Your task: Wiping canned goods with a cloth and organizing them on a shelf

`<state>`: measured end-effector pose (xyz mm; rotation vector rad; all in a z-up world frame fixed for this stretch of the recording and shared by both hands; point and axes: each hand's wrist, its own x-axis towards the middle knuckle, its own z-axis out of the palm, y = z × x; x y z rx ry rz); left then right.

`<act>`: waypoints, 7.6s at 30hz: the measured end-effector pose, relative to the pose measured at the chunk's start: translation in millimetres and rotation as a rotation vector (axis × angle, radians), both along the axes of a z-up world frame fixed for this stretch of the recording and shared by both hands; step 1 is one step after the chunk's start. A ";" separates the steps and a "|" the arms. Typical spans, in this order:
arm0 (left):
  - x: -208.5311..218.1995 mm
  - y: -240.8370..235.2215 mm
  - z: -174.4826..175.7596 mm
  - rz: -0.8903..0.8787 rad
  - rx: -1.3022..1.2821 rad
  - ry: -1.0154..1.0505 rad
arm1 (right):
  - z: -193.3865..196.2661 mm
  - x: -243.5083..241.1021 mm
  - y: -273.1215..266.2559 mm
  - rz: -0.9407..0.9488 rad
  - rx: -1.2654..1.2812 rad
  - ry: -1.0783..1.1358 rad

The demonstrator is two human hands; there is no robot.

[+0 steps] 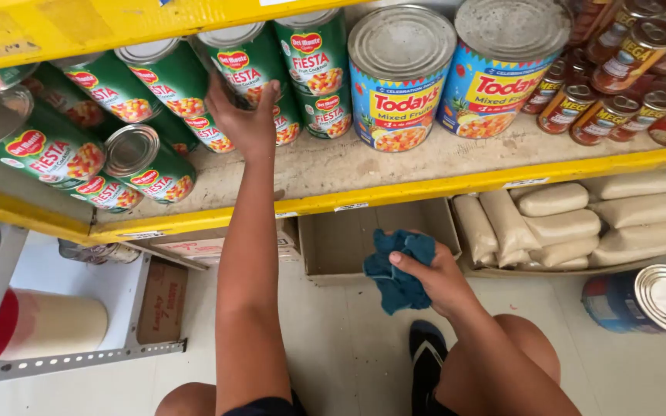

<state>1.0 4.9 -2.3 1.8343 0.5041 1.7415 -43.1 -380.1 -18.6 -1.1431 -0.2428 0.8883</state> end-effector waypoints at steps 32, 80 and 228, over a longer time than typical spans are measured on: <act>-73.7 70.6 20.2 0.332 0.111 0.021 | -27.7 5.9 12.2 -0.030 -0.061 -0.055; -237.2 -152.6 -46.2 -0.363 -0.029 0.370 | -7.6 -60.2 73.6 -0.238 0.291 -1.281; -239.4 -153.4 -112.4 -0.822 -1.464 -0.059 | -111.5 -62.0 138.5 -0.149 0.105 -0.575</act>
